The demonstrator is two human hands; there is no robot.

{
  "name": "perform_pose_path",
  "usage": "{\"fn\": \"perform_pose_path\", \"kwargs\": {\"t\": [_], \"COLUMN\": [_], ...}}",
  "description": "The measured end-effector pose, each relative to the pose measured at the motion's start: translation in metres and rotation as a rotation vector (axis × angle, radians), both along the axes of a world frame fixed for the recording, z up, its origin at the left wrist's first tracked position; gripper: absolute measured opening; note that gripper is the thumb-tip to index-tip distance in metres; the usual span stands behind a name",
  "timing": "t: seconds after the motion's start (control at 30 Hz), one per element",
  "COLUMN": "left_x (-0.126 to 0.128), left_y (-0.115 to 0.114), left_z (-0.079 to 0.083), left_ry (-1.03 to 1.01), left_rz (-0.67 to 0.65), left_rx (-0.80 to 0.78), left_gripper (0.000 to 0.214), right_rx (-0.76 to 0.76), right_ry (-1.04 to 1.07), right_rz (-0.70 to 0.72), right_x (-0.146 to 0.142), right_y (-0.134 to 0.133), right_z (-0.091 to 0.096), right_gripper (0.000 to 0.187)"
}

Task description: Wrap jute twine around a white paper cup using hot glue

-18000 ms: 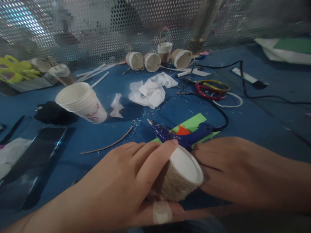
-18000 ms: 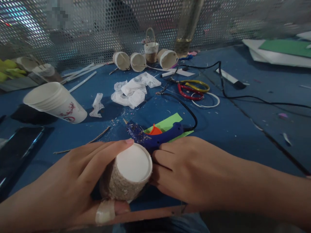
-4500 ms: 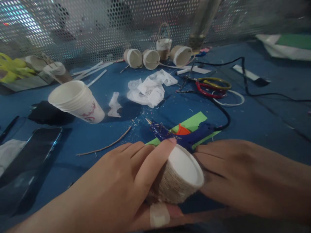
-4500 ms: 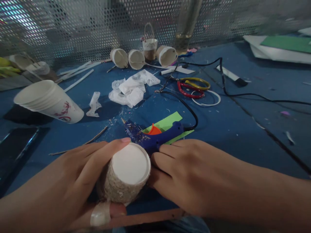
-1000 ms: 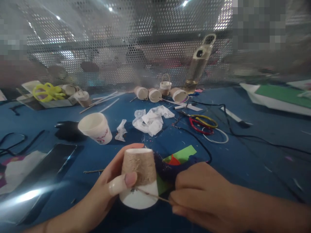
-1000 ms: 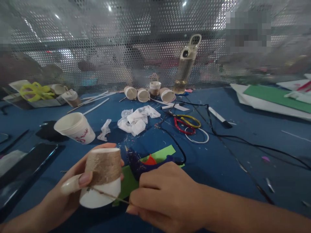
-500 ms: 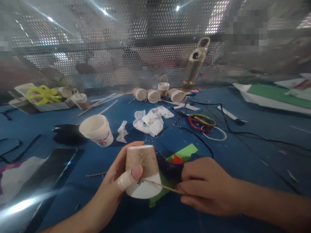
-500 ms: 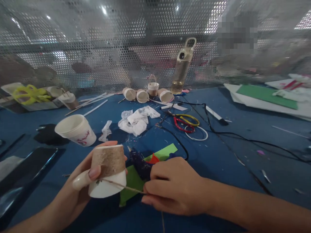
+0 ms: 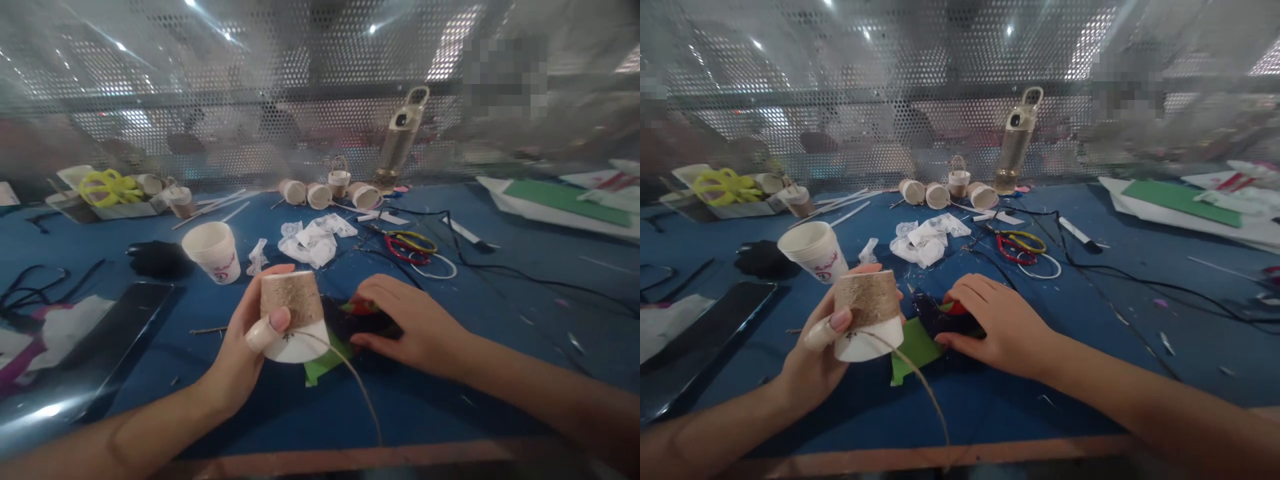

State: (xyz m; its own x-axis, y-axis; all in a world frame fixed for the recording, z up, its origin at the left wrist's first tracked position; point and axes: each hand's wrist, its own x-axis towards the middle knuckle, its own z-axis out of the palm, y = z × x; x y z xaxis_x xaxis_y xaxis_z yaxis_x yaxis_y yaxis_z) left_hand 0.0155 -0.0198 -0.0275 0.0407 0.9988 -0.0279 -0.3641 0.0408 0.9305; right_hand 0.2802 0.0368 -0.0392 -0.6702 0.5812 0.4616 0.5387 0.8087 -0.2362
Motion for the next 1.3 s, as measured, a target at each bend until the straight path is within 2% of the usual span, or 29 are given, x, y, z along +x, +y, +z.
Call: {"fn": "perform_pose_path", "kwargs": {"t": [0.13, 0.27, 0.43, 0.57, 0.7, 0.83, 0.93, 1.1, 1.3], "left_x": [0.001, 0.001, -0.002, -0.007, -0.009, -0.006, -0.004, -0.003, 0.000], "left_y": [-0.001, -0.004, -0.009, -0.016, -0.022, -0.014, -0.006, -0.002, -0.011], "left_z": [0.001, 0.002, -0.002, -0.005, -0.001, 0.005, 0.007, 0.007, 0.013], "left_ry": [0.003, 0.023, 0.067, 0.029, -0.015, 0.004, 0.025, 0.046, 0.021], "left_rz": [0.056, 0.050, -0.044, -0.121, -0.175, -0.065, 0.007, 0.045, 0.073], "left_rx": [0.047, 0.057, 0.026, -0.034, -0.083, -0.140, -0.125, -0.107, -0.130], "left_gripper": [0.061, 0.059, 0.063, 0.069, 0.073, 0.067, 0.064, 0.062, 0.062], "right_rx": [-0.062, -0.092, -0.099, -0.136, -0.206, -0.223, -0.191, -0.154, -0.409], "right_ry": [-0.067, -0.097, -0.138, -0.177, -0.155, -0.156, -0.163, -0.189, -0.197], "right_rz": [-0.009, -0.035, -0.033, -0.007, -0.008, -0.023, -0.017, 0.022, 0.007], "right_x": [-0.002, -0.003, -0.003, -0.003, -0.001, 0.000, 0.001, 0.004, 0.010], "right_y": [-0.001, -0.004, -0.007, -0.008, -0.009, -0.009, -0.008, -0.007, -0.002], "right_z": [-0.001, 0.001, 0.002, 0.002, 0.002, 0.002, 0.002, 0.002, 0.006], "right_gripper": [0.037, 0.040, 0.055, 0.071, 0.079, 0.081, 0.087, 0.093, 0.099]}}
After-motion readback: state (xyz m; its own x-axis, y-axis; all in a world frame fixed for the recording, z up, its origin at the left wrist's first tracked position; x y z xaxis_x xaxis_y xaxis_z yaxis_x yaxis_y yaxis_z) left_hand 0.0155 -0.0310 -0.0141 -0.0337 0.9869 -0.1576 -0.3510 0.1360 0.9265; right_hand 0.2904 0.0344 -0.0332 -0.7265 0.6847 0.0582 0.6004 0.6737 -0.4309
